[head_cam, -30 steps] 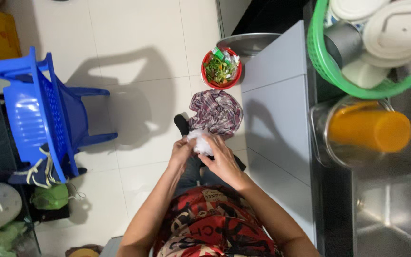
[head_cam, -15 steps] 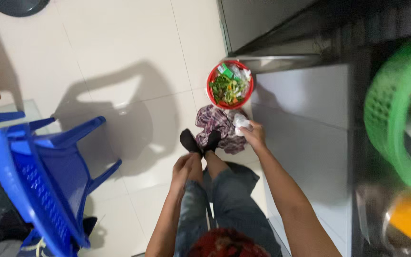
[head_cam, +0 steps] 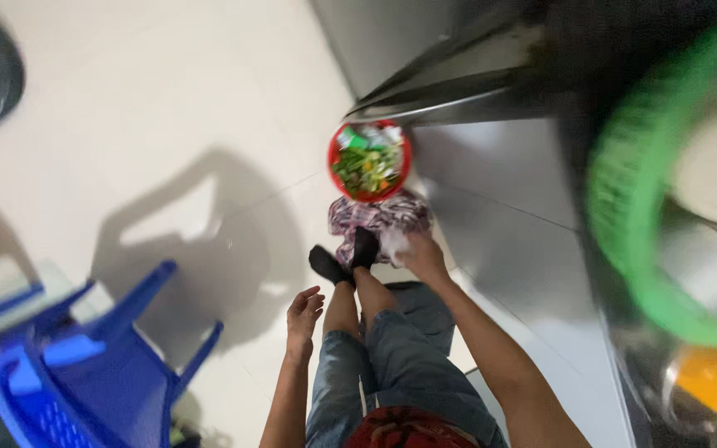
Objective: The person discards vegetable scraps into a red bowl, wipes the counter with a cloth, and opens the refrigerator. They kneel at the crisper drawer, rearrange apples and peaches inside a plastic bag, tie the bag, and close the drawer. They carry fruit to the counter, pick up a knife, and rinse an apple at the sink.
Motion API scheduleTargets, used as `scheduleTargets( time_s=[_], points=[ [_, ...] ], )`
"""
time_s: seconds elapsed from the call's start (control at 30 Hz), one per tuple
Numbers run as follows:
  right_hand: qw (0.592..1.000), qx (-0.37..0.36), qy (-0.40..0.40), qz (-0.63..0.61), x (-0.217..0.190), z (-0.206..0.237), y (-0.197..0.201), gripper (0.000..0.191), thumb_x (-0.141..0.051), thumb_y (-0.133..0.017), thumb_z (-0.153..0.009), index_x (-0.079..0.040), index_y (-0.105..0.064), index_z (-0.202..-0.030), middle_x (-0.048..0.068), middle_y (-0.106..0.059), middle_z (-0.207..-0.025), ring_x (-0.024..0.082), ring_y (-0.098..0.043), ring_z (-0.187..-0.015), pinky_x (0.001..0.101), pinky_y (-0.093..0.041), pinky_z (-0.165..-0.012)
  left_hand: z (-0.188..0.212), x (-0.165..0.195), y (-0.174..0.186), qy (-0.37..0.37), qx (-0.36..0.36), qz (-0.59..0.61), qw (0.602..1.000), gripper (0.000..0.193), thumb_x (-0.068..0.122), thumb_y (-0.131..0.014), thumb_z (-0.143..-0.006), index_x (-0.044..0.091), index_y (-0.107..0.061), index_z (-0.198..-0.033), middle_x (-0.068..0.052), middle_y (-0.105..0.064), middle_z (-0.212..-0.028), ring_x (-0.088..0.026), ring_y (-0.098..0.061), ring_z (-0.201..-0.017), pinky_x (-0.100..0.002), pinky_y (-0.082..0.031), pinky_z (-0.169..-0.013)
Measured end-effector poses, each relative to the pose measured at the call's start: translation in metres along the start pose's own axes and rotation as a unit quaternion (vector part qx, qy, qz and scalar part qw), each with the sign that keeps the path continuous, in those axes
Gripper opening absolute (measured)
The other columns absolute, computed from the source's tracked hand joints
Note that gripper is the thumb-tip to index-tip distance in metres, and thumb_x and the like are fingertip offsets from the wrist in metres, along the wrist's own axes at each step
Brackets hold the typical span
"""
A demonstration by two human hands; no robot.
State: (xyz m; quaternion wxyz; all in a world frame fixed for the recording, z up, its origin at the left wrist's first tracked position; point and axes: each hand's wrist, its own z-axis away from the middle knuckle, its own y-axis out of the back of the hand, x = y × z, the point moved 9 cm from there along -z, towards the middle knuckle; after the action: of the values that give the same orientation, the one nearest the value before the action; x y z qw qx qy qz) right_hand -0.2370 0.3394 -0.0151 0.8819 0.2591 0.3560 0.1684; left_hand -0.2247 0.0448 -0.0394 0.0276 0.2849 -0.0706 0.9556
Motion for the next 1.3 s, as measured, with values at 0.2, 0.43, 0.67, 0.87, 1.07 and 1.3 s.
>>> scheduleTargets(
  time_s=[0.2,0.43,0.67,0.87,1.07,1.3],
  points=[
    [0.973,0.016,-0.223,-0.047,0.142,0.199,0.041,0.057,-0.037,-0.082,-0.077,-0.01,-0.062,-0.124,0.013,-0.07,-0.119,0.027,-0.069,-0.11,0.0406,-0.056,-0.094,0.016,0.017,-0.053,0.029,-0.09,-0.117,0.989,0.039,0.024,-0.063,-0.095,0.005,-0.065,-0.129,-0.006,-0.072,-0.116,-0.016,-0.067,-0.106,-0.033,-0.052,-0.093],
    [0.894,0.154,-0.399,0.134,0.247,0.488,0.096,0.06,-0.037,-0.078,-0.081,-0.021,-0.057,-0.134,0.011,-0.059,-0.139,0.033,-0.055,-0.128,0.0476,-0.048,-0.103,0.062,0.023,-0.082,0.031,-0.174,-0.34,0.924,0.038,0.018,-0.067,-0.097,0.001,-0.068,-0.13,-0.01,-0.07,-0.102,-0.016,-0.063,-0.092,-0.032,-0.051,-0.082],
    [0.716,0.555,-0.413,0.092,0.275,0.601,0.183,0.08,-0.016,-0.087,-0.081,-0.017,-0.044,-0.148,0.019,-0.043,-0.142,0.042,-0.057,-0.125,0.0485,-0.058,-0.091,0.096,0.024,-0.149,-0.031,-0.24,-0.54,0.806,0.04,0.017,-0.064,-0.093,0.002,-0.068,-0.13,-0.008,-0.074,-0.1,-0.016,-0.065,-0.084,-0.033,-0.053,-0.076],
    [0.78,0.433,-0.44,-0.099,0.343,0.562,0.204,0.141,-0.023,-0.1,-0.061,-0.043,-0.004,-0.162,0.025,-0.008,-0.157,0.055,-0.028,-0.142,0.0558,-0.037,-0.115,0.116,0.048,-0.192,-0.185,-0.272,-0.629,0.705,0.036,0.028,-0.066,-0.092,0.013,-0.073,-0.125,-0.012,-0.079,-0.108,-0.019,-0.073,-0.097,-0.033,-0.054,-0.085],
    [0.767,0.493,-0.399,-0.098,0.343,0.586,0.229,0.107,-0.022,-0.097,-0.068,-0.03,-0.037,-0.157,0.027,-0.025,-0.152,0.047,-0.039,-0.137,0.0476,-0.04,-0.116,0.121,0.067,-0.172,-0.183,-0.213,-0.678,0.679,0.039,0.03,-0.067,-0.093,0.017,-0.073,-0.129,-0.015,-0.079,-0.093,-0.024,-0.072,-0.087,-0.036,-0.056,-0.081],
    [0.64,0.69,-0.338,-0.022,0.343,0.611,0.302,0.037,-0.003,-0.077,-0.085,-0.002,-0.072,-0.122,0.024,-0.063,-0.128,0.037,-0.065,-0.115,0.0417,-0.053,-0.104,0.12,0.09,-0.133,-0.17,-0.152,-0.651,0.724,0.036,0.029,-0.069,-0.093,0.014,-0.074,-0.126,-0.011,-0.078,-0.093,-0.022,-0.072,-0.087,-0.036,-0.056,-0.08]
  ],
)
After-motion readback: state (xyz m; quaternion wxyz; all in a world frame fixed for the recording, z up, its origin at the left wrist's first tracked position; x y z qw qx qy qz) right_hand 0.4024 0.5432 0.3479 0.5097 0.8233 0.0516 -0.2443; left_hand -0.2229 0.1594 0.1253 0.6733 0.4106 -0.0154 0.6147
